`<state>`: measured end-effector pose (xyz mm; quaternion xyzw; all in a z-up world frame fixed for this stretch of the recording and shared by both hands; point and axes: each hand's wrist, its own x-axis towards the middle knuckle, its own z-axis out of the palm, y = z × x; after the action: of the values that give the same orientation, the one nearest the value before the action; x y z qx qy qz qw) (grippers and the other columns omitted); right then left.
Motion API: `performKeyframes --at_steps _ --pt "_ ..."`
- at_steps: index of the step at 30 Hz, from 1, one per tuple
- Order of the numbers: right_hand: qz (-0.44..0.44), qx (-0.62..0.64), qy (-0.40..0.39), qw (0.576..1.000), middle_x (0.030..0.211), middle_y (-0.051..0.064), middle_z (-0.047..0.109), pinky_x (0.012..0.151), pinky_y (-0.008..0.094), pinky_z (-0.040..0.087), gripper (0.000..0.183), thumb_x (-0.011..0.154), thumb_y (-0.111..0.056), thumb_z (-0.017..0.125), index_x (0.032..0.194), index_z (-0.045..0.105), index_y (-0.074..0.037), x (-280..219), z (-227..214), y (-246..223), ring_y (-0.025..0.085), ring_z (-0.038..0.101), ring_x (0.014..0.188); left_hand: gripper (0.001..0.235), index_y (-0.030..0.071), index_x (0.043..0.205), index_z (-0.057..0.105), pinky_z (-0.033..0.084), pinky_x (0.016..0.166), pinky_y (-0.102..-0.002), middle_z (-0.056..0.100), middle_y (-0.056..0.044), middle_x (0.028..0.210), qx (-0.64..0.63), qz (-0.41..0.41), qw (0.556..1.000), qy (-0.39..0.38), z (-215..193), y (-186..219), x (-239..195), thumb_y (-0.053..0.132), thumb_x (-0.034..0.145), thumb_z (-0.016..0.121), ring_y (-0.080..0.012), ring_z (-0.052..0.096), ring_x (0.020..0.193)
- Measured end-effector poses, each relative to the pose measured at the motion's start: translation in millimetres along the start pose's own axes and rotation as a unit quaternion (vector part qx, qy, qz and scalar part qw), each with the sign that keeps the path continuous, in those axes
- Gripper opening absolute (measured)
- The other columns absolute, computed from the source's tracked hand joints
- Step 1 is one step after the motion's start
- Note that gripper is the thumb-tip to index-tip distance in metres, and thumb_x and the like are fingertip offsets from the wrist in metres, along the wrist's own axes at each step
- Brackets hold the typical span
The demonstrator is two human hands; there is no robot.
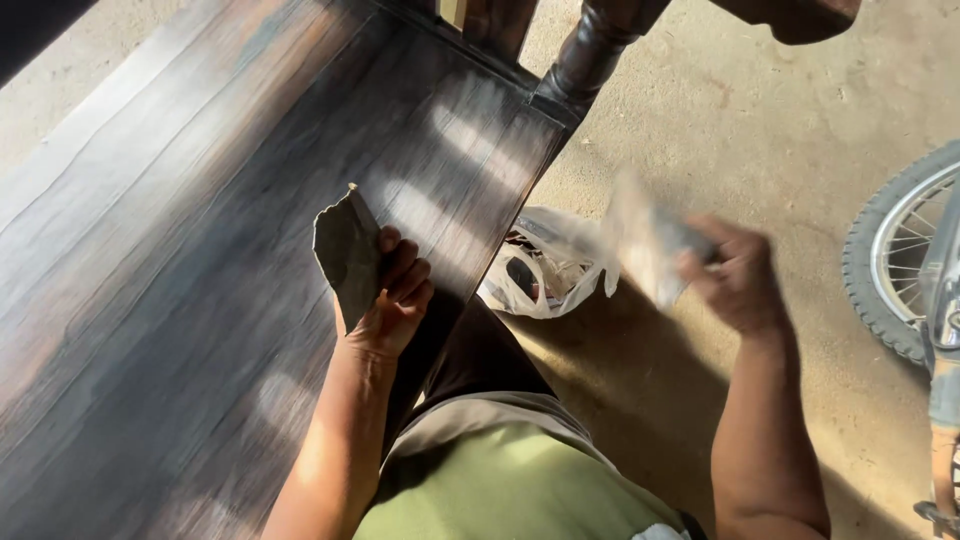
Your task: The person sits on the floor and sands the seat of a wooden bench using a sanding block. They repeatedly rub the block along the grain of the wood, occasionally switching to a different sanding sheet from a plastic bag to continue smoothing the surface.
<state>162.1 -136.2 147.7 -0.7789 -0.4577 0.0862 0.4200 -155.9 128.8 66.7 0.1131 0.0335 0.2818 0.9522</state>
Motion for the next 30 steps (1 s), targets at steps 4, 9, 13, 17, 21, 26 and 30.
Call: performKeyframes --at_steps 4,9,13,17,21,26,30 --pt "0.091 -0.165 -0.174 0.967 0.072 0.006 0.068 0.052 0.033 0.052 0.018 0.085 -0.019 0.066 0.089 0.072 -0.003 8.4 58.1 20.1 0.015 0.062 0.06 0.029 0.013 0.111 0.062 0.034 0.058 -0.021 0.046 0.007 0.078 -0.006 -0.004 0.999 -0.037 -1.4 -1.9 -3.6 0.033 0.097 0.078 -0.0057 0.042 0.067" --pt "0.221 -0.248 -0.266 0.905 0.081 0.012 0.07 0.063 0.04 0.058 0.018 0.081 -0.009 0.062 0.097 0.07 -0.007 41.7 149.3 81.6 0.023 0.066 0.07 0.032 0.012 0.112 0.061 0.034 0.058 -0.021 0.045 0.006 0.079 0.023 0.004 0.999 -0.031 3.1 -2.8 -3.9 0.033 0.096 0.079 -0.0059 0.043 0.067" --pt "0.227 -0.27 -0.216 0.911 0.089 0.013 0.071 0.068 0.044 0.056 0.022 0.084 -0.018 0.066 0.103 0.067 -0.008 27.3 184.7 106.1 0.028 0.067 0.079 0.028 0.012 0.112 0.061 0.035 0.057 -0.023 0.045 0.007 0.078 0.006 0.012 0.999 -0.045 -0.4 0.6 -4.2 0.034 0.099 0.074 -0.0068 0.043 0.068" --pt "0.199 -0.286 -0.163 0.923 0.097 0.014 0.072 0.074 0.048 0.055 0.029 0.086 -0.026 0.07 0.109 0.066 -0.009 11.8 193.4 140.7 0.032 0.068 0.089 0.025 0.014 0.108 0.061 0.039 0.059 -0.024 0.044 0.004 0.077 -0.108 -0.001 0.991 -0.082 -3.3 -1.0 -3.8 0.034 0.095 0.068 -0.0096 0.046 0.066" --pt "0.191 -0.313 -0.099 0.925 0.106 0.015 0.073 0.079 0.052 0.054 0.038 0.089 -0.035 0.075 0.115 0.064 -0.01 40.3 174.0 122.1 0.036 0.069 0.098 0.022 0.013 0.112 0.06 0.043 0.061 -0.024 0.042 0.006 0.069 -0.163 0.001 0.97 -0.183 -12.3 -6.4 0.8 0.033 0.103 0.063 -0.0091 0.05 0.067" --pt "0.078 -0.126 0.063 0.987 0.105 0.013 0.08 0.089 0.037 0.06 0.037 0.099 -0.044 0.064 0.113 0.071 -0.01 68.4 142.4 -8.9 0.024 0.078 0.098 0.021 0.015 0.104 0.061 0.041 0.057 -0.026 0.041 0.008 0.066 -0.168 -0.054 0.962 -0.206 -8.1 -15.0 -1.6 0.036 0.099 0.06 -0.0089 0.047 0.062" --pt "-0.241 0.148 -0.207 0.937 0.12 0.014 0.072 0.091 0.037 0.059 0.051 0.098 -0.046 0.063 0.122 0.068 0.0 90.7 122.2 -150.3 0.026 0.07 0.112 0.025 0.014 0.103 0.062 0.037 0.05 -0.024 0.037 0.008 0.062 -0.085 -0.279 0.933 -0.213 -35.7 -35.7 3.3 0.037 0.109 0.055 -0.0081 0.041 0.053"
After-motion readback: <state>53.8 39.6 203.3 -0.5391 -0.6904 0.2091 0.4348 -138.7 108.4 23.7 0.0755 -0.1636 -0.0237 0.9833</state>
